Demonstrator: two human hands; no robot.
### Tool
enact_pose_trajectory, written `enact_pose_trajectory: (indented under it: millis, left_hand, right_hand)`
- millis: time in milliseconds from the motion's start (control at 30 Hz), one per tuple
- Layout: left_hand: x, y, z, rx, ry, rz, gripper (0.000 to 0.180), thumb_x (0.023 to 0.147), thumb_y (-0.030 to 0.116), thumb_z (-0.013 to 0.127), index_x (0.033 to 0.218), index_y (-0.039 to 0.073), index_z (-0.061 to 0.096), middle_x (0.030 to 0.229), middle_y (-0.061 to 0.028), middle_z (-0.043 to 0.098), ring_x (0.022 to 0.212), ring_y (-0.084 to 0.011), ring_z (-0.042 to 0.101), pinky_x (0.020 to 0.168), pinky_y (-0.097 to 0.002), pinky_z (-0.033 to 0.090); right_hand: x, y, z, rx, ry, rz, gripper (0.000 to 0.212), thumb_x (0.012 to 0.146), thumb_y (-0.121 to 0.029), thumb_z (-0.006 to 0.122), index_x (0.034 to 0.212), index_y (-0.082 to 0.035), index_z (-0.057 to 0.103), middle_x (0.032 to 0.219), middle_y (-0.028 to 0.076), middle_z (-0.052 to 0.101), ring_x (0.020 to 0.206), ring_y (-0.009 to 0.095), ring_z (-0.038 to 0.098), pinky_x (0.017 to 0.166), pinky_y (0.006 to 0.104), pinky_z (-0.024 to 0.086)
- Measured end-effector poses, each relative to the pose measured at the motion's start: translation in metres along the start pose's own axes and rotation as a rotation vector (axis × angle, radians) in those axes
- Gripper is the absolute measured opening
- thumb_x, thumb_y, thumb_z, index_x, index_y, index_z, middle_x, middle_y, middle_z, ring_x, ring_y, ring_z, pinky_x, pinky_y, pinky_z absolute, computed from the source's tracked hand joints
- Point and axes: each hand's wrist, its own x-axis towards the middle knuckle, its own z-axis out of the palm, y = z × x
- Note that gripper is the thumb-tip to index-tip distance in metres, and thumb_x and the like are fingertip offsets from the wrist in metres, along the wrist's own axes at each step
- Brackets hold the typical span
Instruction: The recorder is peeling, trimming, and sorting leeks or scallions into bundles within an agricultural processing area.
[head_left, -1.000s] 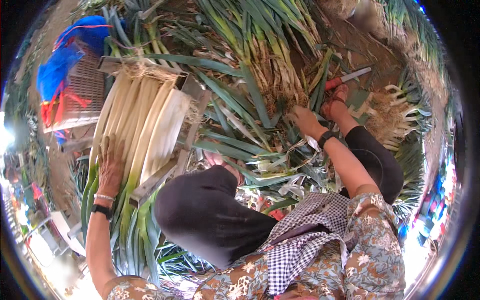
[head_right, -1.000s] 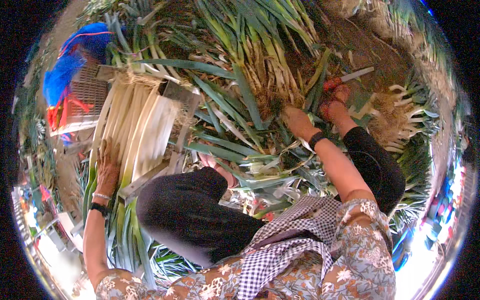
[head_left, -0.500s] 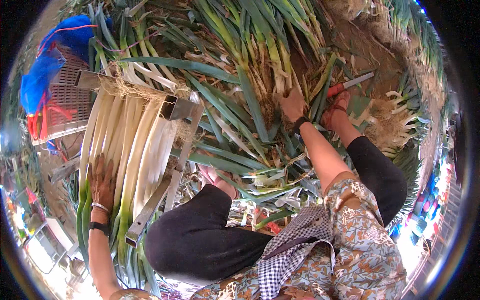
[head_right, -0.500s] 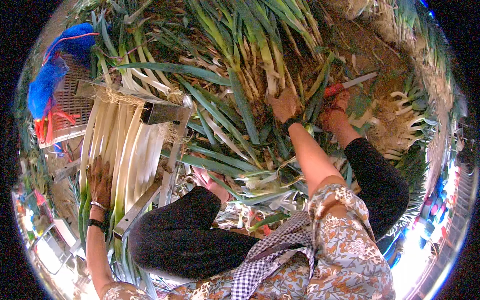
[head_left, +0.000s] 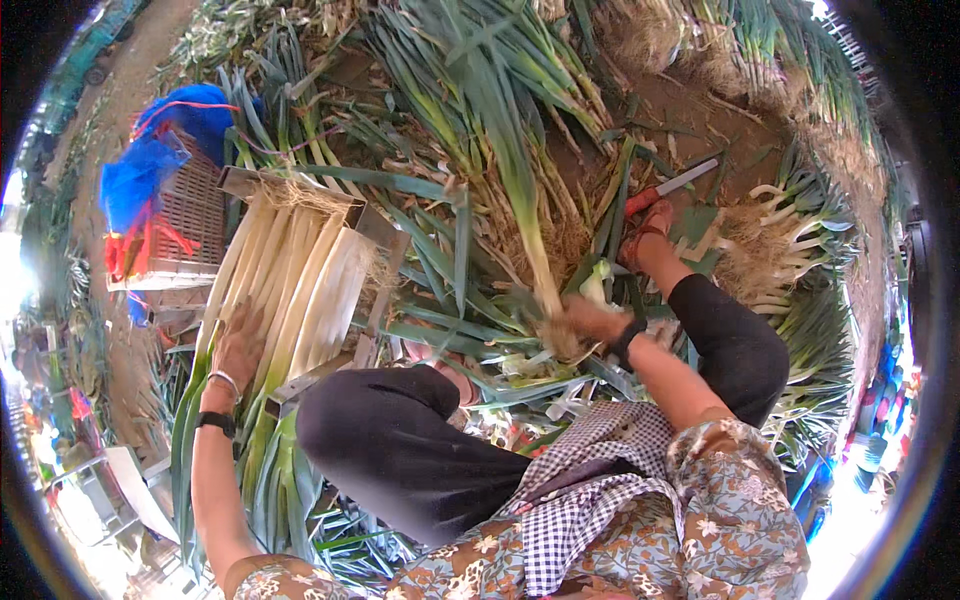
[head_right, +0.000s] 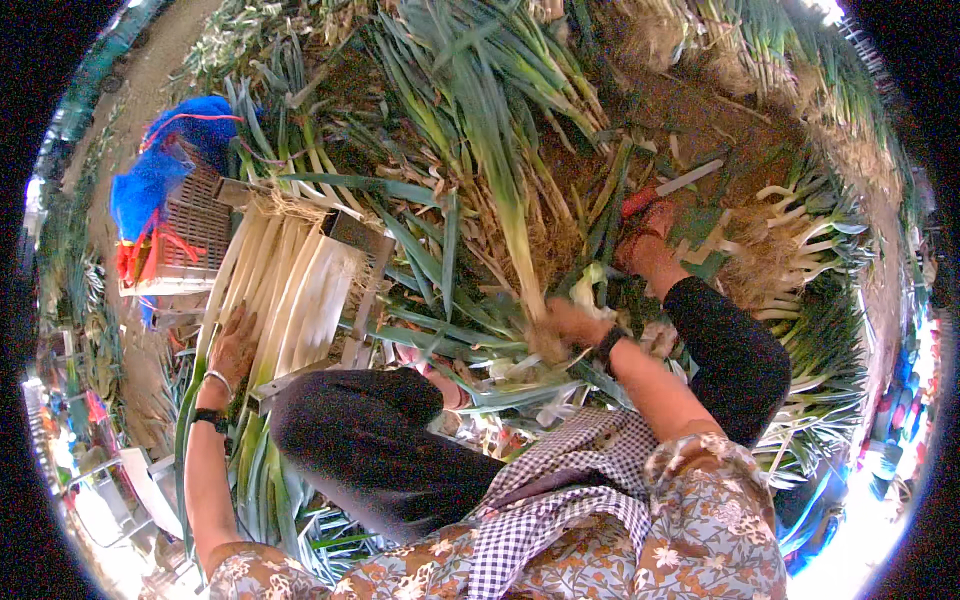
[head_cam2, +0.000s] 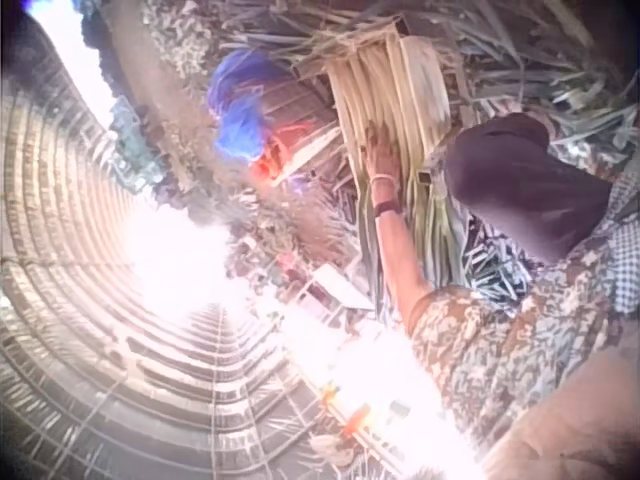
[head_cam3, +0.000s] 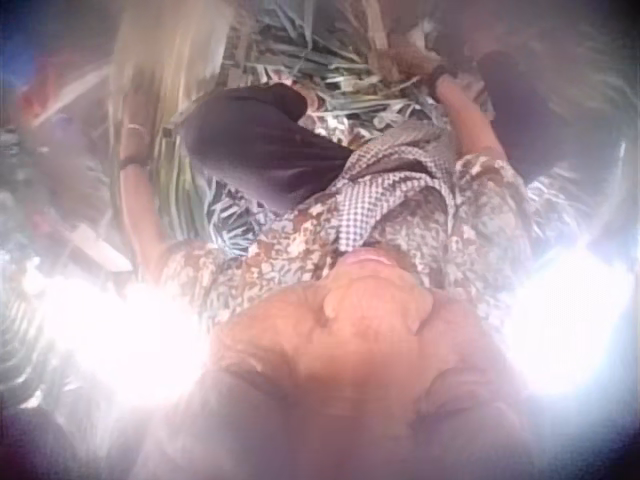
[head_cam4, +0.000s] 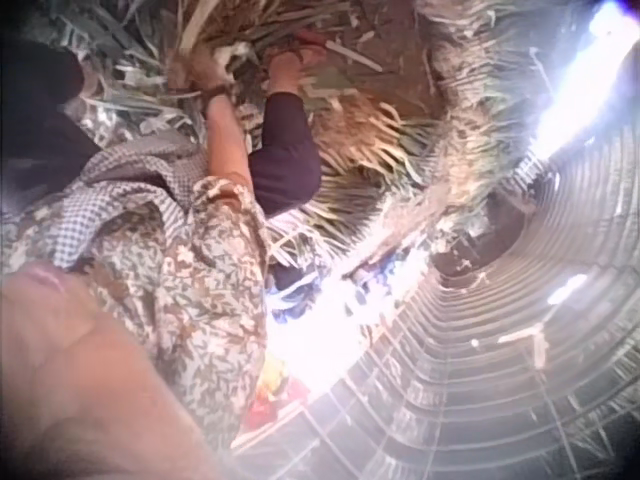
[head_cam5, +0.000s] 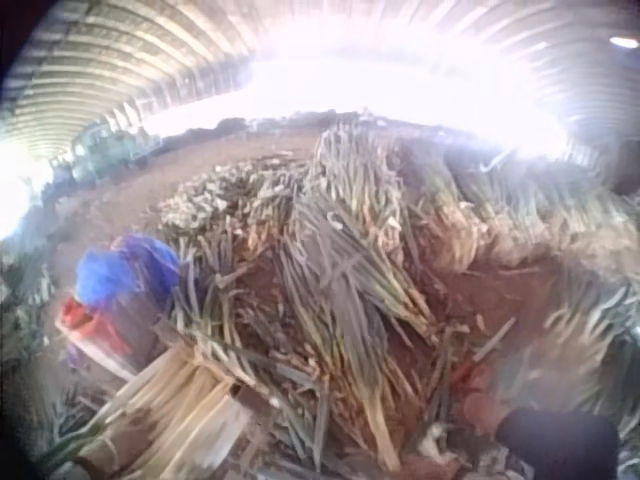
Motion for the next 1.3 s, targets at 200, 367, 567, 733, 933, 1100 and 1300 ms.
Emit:
enact_pose_trajectory:
  millis: [200,367,567,733,933,1100,1300]
  left_hand:
    - [0.004,0.001,-0.07,-0.792,0.166,-0.127,0.038,0.09,0.021,0.056,0.122,-0.001,0.056,0.11,-0.0145,0.065,0.097,-0.0206,0.064,0.09,-0.0322,0.049]
    - [0.048,0.133,-0.165,-1.263,0.365,0.05,0.041,0.092,0.026,0.054,0.124,0.0,0.054,0.11,-0.0139,0.065,0.099,-0.0231,0.064,0.086,-0.0317,0.052]
    - [0.091,0.263,-0.143,-1.613,0.41,0.025,0.044,0.092,0.028,0.055,0.129,0.005,0.048,0.124,-0.0141,0.057,0.107,-0.0231,0.058,0.088,-0.0376,0.049]
    - [0.101,0.337,-0.132,-1.899,0.137,0.057,0.055,0.088,0.036,0.063,0.13,0.006,0.045,0.12,-0.0116,0.055,0.109,-0.0256,0.054,0.089,-0.0432,0.046]
    - [0.112,0.354,-0.124,-2.205,0.313,0.327,0.049,0.08,0.029,0.074,0.118,0.006,0.053,0.106,-0.007,0.061,0.095,-0.0245,0.06,0.08,-0.0407,0.051]
    - [0.099,0.388,-0.128,-2.166,0.336,0.234,0.052,0.083,0.033,0.07,0.122,0.005,0.049,0.112,-0.007,0.058,0.098,-0.0229,0.059,0.081,-0.0412,0.051]
    - [0.095,0.39,-0.136,-2.227,0.333,0.249,0.043,0.088,0.034,0.065,0.113,0.001,0.053,0.102,-0.0077,0.061,0.089,-0.02,0.061,0.076,-0.0396,0.053]
  right_hand:
    - [-0.051,-0.041,0.026,0.92,-0.211,0.078,0.029,0.083,-0.024,0.069,0.1,-0.003,0.06,0.076,0.0,0.059,0.063,0.011,0.054,0.058,0.0278,0.046]
    - [-0.033,-0.072,-0.011,0.675,0.287,-0.352,0.027,0.084,-0.024,0.066,0.092,0.001,0.06,0.076,0.002,0.057,0.065,0.01,0.052,0.058,0.0281,0.044]
    - [-0.144,-0.138,-0.021,0.39,0.536,-0.513,0.037,0.083,-0.024,0.063,0.097,0.007,0.05,0.077,0.023,0.058,0.069,0.025,0.058,0.064,0.0369,0.047]
    - [-0.169,-0.119,0.015,0.204,0.717,-0.51,0.036,0.08,-0.017,0.068,0.105,0.004,0.053,0.087,0.023,0.059,0.073,0.04,0.058,0.064,0.041,0.046]
    - [-0.144,-0.112,0.007,0.19,0.493,-0.594,0.046,0.087,-0.027,0.063,0.12,0.001,0.045,0.101,0.022,0.06,0.094,0.033,0.061,0.075,0.037,0.049]
    - [-0.123,-0.183,-0.054,0.74,0.551,-0.703,0.043,0.089,-0.024,0.063,0.12,0.002,0.049,0.103,0.005,0.06,0.095,0.012,0.053,0.084,0.029,0.045]
    - [-0.096,-0.197,-0.059,1.369,0.362,-0.893,0.02,0.091,-0.012,0.06,0.107,0.001,0.06,0.091,0.005,0.065,0.084,0.009,0.058,0.073,0.0244,0.049]
